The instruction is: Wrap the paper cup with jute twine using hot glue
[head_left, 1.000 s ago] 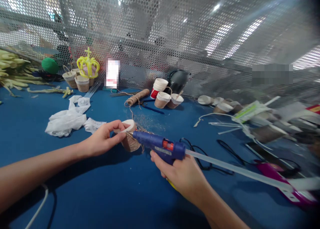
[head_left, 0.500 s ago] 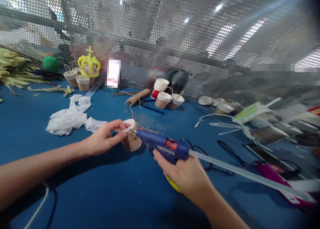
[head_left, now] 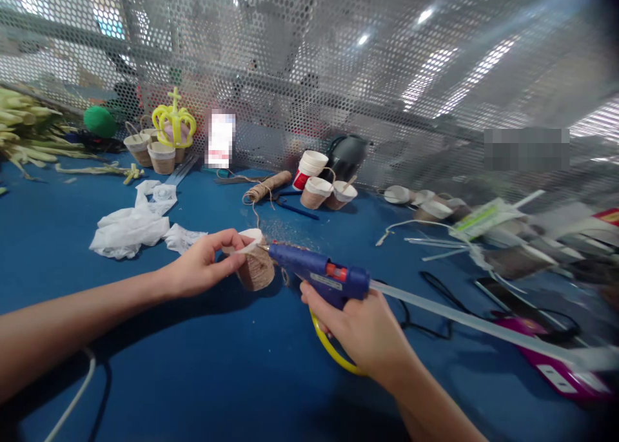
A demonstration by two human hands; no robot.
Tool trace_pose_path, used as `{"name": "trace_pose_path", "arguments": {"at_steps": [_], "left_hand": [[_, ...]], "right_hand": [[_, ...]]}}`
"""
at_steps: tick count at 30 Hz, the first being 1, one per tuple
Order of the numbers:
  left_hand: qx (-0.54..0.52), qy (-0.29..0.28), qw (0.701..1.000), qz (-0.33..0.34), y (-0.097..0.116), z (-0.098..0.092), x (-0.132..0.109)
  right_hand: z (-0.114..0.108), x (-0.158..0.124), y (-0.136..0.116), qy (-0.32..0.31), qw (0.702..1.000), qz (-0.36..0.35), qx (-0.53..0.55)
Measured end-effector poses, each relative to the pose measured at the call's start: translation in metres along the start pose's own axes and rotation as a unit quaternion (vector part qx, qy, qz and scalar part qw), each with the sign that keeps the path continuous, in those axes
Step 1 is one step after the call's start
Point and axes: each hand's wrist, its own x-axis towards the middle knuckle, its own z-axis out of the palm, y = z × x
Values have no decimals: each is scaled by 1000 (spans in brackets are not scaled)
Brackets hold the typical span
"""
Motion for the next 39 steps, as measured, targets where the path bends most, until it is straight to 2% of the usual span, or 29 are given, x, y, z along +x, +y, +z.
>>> {"name": "trace_pose_path", "arguments": {"at_steps": [4,14,17,23,26,30,36,39], "left_hand": [[-12,-6,1000,-5,0,0,0],[-8,-7,1000,1,-1,1,0],[-2,-6,1000,1,-1,0,0],[15,-1,1000,0,-1,0,0],[27,2,1000,-3,-2,0,0],[29,0,1000,-4,-1,0,-1],[2,-8,1000,0,0,0,0],[-6,-8,1000,-3,-1,0,1]], "right_hand": [[-1,-1,6,-29,998,27,47],[2,-1,6,-26,997,36,67],[0,-2,2,-38,997,30,56],[2,-4,-5,-18,997,-23,72],[4,-5,-4,-15,997,-26,76],[4,-4,-3,-26,997,-8,75],[1,-1,1,-57,991,85,90],[0,0,3,-54,989,97,102]]}}
